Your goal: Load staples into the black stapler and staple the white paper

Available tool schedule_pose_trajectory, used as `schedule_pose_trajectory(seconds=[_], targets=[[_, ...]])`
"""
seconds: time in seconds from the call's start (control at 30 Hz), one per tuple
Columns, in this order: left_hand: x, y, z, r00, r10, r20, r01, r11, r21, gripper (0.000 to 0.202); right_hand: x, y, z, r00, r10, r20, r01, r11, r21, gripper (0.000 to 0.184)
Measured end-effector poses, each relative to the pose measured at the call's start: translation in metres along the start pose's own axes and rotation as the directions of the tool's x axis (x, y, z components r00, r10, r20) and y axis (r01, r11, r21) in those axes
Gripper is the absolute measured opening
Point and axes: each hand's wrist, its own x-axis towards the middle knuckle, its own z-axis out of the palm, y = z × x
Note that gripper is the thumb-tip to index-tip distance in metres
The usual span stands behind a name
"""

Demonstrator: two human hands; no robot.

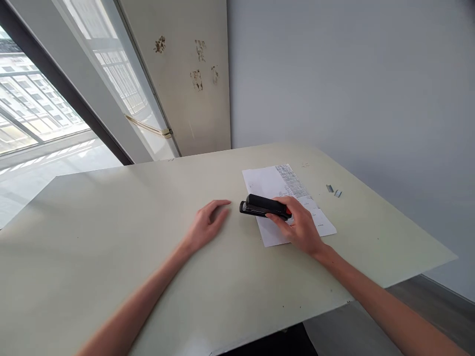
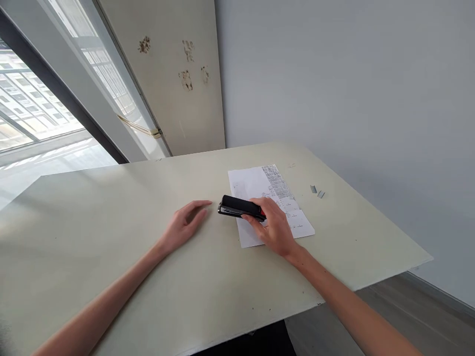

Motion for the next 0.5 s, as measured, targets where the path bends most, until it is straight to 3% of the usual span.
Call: schedule_pose_trajectory(seconds=[0.17, 0.27, 0.37, 0.5], targets=[[-0.025, -0.02, -0.038, 0.988, -0.139, -0.07, 0.134, 0.989, -0.067, 0.042, 0.017, -0.017, 0.028, 0.987, -0.047, 0.152, 0.036, 0.997, 0.072, 0.025], [-0.035, -0.028, -0.054, 0.991, -0.124, -0.057, 0.12, 0.99, -0.069, 0.04, 0.028, -0.028, 0.047, 0.973, -0.104, 0.207, 0.087, 0.992, 0.089, 0.023], [-0.041, -0.035, -0.06, 0.996, -0.059, -0.064, 0.056, 0.997, -0.053, 0.041, 0.035, -0.036, 0.064, 0.962, -0.103, 0.251, 0.07, 0.988, 0.134, 0.023], [-0.042, -0.044, -0.055, 0.994, 0.013, -0.111, -0.013, 1.0, 0.004, 0.04, 0.038, -0.04, 0.079, 0.947, -0.054, 0.317, -0.019, 0.975, 0.223, 0.027]])
